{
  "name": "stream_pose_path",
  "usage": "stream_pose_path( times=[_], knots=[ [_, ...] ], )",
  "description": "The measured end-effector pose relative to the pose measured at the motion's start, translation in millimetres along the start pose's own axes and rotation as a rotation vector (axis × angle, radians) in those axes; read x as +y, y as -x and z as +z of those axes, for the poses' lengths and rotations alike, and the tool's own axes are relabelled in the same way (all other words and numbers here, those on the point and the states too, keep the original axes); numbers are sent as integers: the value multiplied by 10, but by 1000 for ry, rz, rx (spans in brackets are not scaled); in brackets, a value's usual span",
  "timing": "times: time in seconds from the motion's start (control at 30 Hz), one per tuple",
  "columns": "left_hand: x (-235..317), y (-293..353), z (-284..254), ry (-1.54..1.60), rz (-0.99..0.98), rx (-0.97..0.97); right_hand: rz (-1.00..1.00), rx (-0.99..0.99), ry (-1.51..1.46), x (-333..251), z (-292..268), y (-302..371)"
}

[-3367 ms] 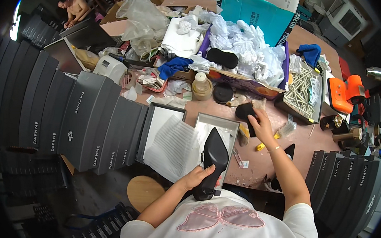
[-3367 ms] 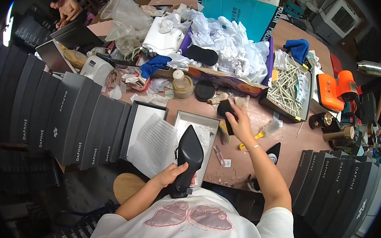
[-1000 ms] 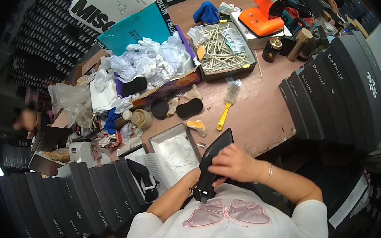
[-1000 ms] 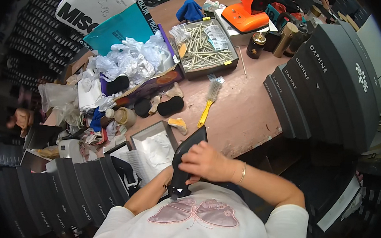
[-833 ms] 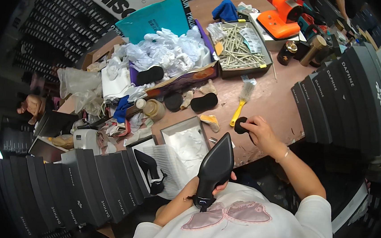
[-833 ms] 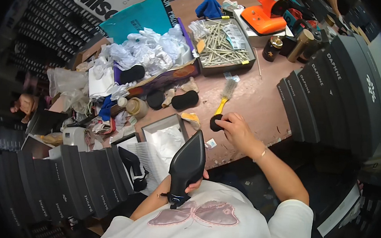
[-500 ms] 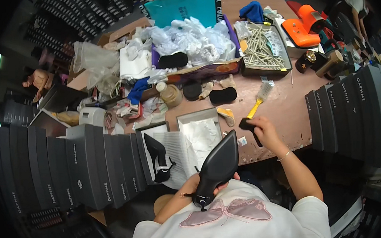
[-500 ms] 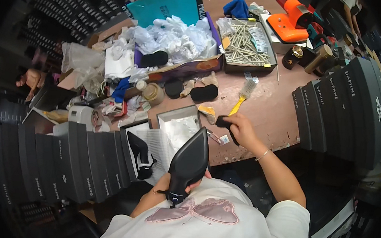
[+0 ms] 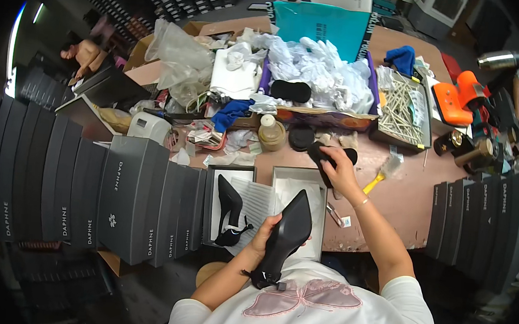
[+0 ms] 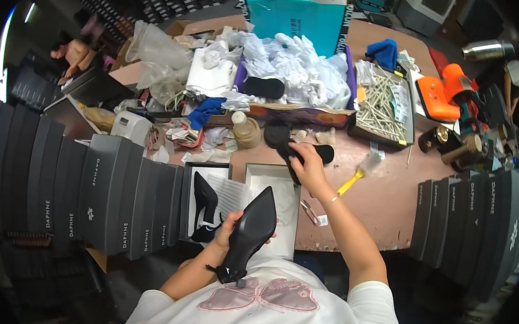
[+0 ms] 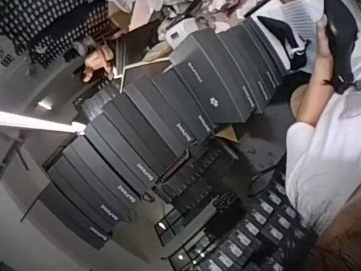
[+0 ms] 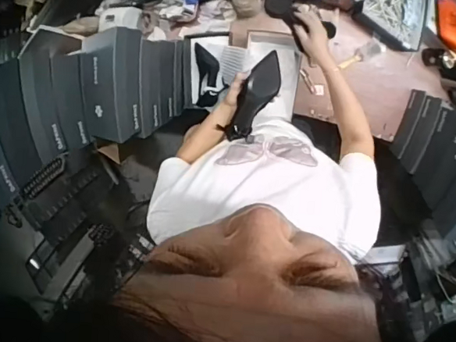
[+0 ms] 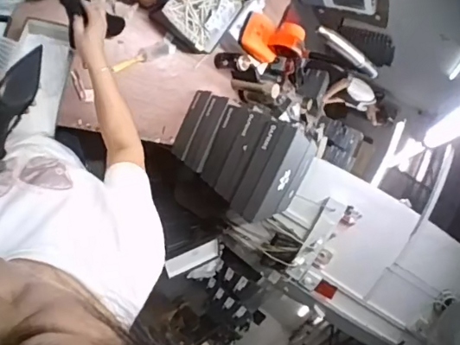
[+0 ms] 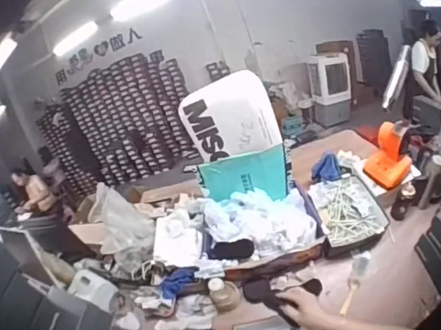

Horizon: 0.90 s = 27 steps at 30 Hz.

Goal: Inspecting high-heeled shoes for quality, cleaning them with a brush, and packing them into boxes with tissue paper.

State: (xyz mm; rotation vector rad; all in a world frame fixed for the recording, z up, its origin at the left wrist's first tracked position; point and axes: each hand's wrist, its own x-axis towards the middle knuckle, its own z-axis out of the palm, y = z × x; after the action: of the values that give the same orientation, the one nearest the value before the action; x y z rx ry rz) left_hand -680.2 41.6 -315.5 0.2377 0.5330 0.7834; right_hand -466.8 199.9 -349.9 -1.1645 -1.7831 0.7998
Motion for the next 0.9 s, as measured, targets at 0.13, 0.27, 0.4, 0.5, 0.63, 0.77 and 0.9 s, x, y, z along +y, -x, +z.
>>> stream_pose_path(
  times=[0.13, 0.27, 0.4, 0.5, 0.63, 0.77, 0.9],
  knots=[
    [70, 193, -89, 161, 90, 32, -214, -32, 477, 568, 504, -588],
    [74, 300, -101, 165, 135, 71, -176, -223, 773, 1145, 806, -732],
    [-11, 391, -287, 182, 172, 106, -128, -132, 126, 345, 714, -567],
    [10, 381, -258, 200, 137, 285, -390, -602, -55, -1060, 324, 251],
    [5, 306, -78, 90, 119, 187, -386, -533, -75, -1332, 136, 588],
    [-102, 215, 133, 78, 112, 228, -214, -293, 63, -1122, 111, 785],
    [-156, 168, 161, 17, 21, 194, -236, -178, 76, -1357, 44, 886]
  ],
)
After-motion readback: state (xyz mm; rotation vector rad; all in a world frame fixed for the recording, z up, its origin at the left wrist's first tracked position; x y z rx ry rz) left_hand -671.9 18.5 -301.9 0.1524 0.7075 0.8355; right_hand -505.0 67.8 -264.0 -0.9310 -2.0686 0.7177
